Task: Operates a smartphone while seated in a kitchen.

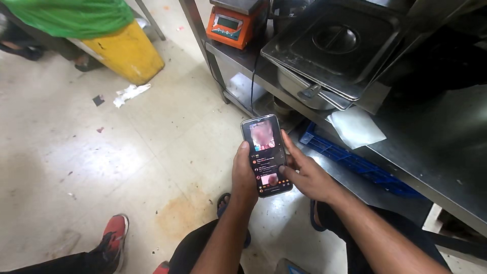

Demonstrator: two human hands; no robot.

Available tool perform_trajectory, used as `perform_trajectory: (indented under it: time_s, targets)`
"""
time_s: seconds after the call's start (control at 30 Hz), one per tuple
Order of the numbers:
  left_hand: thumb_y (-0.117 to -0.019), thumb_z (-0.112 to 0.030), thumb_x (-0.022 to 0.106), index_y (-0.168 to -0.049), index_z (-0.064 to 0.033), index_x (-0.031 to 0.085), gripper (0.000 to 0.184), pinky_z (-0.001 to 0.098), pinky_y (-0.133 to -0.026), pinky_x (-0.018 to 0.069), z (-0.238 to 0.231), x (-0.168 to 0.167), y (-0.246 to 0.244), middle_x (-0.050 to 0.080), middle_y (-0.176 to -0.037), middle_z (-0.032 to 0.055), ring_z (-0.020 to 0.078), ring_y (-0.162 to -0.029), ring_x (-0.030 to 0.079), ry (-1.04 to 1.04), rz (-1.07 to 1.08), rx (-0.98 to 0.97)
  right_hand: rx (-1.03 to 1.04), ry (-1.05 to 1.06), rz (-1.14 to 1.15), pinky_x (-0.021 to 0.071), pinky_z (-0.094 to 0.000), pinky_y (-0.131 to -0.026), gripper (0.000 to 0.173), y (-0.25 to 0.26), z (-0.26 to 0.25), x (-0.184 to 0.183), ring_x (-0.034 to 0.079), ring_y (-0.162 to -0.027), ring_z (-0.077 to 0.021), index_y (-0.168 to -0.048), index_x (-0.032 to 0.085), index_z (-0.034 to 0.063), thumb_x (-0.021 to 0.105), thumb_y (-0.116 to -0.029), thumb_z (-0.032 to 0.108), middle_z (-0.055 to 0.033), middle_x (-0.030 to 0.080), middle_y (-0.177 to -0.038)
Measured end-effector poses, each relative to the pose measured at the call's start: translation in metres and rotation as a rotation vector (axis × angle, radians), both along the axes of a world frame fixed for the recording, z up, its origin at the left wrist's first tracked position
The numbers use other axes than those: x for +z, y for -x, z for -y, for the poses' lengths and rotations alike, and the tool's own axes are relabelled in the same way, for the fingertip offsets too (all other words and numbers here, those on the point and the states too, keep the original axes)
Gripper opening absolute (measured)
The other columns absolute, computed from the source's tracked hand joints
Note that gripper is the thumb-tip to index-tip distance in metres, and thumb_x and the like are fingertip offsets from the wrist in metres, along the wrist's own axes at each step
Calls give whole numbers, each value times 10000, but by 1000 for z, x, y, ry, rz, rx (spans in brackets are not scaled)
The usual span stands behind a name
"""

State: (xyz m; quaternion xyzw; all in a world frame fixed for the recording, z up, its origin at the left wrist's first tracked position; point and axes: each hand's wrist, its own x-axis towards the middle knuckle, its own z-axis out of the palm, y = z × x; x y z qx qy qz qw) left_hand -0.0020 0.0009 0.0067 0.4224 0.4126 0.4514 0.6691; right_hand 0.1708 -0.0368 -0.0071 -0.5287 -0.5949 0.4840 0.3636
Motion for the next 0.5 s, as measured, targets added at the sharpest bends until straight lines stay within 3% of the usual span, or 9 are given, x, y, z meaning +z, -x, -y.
perform_trajectory:
  time_s: [0.13, 0.5]
  targets:
    - [-1073, -539, 167, -1309, -222, 589, 578, 372, -750, 609, 0, 0, 0, 716, -1101, 39, 147, -916, 715, 9, -14, 2, -10, 4, 9, 613, -330, -754, 745, 0, 0, -1, 712, -831, -106, -1658, 88, 279, 505, -1050, 170, -4, 734, -1060]
    - [-1085, -451, 185, -1250, -131, 576, 532, 381, -795, 612, -3, 1, -5, 714, -1057, 74, 165, -923, 717, 48, 49, 55, 9, -22, -35, 609, -309, -753, 848, -1, 0, -3, 707, -830, -95, -1659, 84, 253, 573, -973, 154, -2, 731, -1042]
